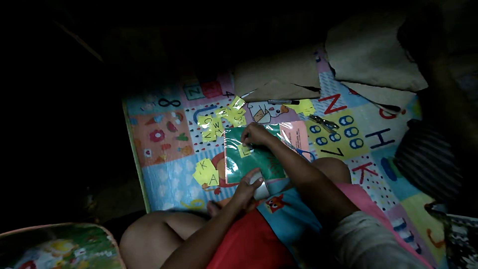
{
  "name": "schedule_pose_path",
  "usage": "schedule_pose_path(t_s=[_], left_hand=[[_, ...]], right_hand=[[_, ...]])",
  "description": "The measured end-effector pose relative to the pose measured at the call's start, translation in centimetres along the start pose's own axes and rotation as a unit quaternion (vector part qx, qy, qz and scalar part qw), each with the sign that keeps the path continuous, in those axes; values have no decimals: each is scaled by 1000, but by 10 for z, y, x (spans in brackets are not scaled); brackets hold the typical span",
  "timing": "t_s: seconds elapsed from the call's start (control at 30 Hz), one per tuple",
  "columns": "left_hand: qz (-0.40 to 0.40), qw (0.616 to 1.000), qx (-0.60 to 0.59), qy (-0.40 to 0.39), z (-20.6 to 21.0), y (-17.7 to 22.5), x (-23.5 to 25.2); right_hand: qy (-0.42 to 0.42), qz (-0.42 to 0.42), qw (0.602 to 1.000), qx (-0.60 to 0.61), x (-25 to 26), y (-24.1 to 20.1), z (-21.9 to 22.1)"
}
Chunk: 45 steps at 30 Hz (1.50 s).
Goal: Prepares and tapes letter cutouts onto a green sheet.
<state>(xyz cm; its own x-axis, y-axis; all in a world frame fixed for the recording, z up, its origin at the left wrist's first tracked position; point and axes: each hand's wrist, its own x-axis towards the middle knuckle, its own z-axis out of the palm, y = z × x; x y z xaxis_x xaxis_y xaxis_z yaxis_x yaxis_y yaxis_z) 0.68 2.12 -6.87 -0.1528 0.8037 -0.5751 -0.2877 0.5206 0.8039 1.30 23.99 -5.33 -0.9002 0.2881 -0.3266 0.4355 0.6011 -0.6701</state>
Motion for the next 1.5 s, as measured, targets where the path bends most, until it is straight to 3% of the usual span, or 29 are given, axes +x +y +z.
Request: schedule_pose_path(t_s=[0.27, 0.5, 0.63, 0.77, 0.9, 1.0, 1.1, 1.23, 1.33, 1.5], left_hand=[[25, 999, 23, -14, -7, 4, 3], [5, 999, 16, 51, -6, 13, 5], [12, 998, -43, 54, 0, 10, 7], [34, 994, 56, 90, 2, 9, 3], [53, 994, 99, -2, -1, 2, -3], [25, 947, 311, -70, -8, 18, -6], [38, 879, 475, 2, -12, 21, -9], [194, 809, 546, 99, -10, 9, -1], [279, 799, 527, 76, -17, 1, 12], [293, 809, 506, 70, -26, -4, 15]], right_hand=[[20, -22, 999, 26, 1, 8, -1], [32, -32, 998, 31, 7, 9, 0], [20, 31, 998, 44, 11, 1, -6], [8, 25, 1000, 11, 11, 1, -15], [-2, -21, 999, 38, 8, 6, -16], [-13, -22, 998, 55, 4, 8, -17], [-16, -7, 998, 56, 3, 7, -17], [-2, -4, 998, 59, 5, 7, -11], [13, -8, 999, 31, 12, 11, -4], [1, 15, 1000, 0, 19, 16, 7]])
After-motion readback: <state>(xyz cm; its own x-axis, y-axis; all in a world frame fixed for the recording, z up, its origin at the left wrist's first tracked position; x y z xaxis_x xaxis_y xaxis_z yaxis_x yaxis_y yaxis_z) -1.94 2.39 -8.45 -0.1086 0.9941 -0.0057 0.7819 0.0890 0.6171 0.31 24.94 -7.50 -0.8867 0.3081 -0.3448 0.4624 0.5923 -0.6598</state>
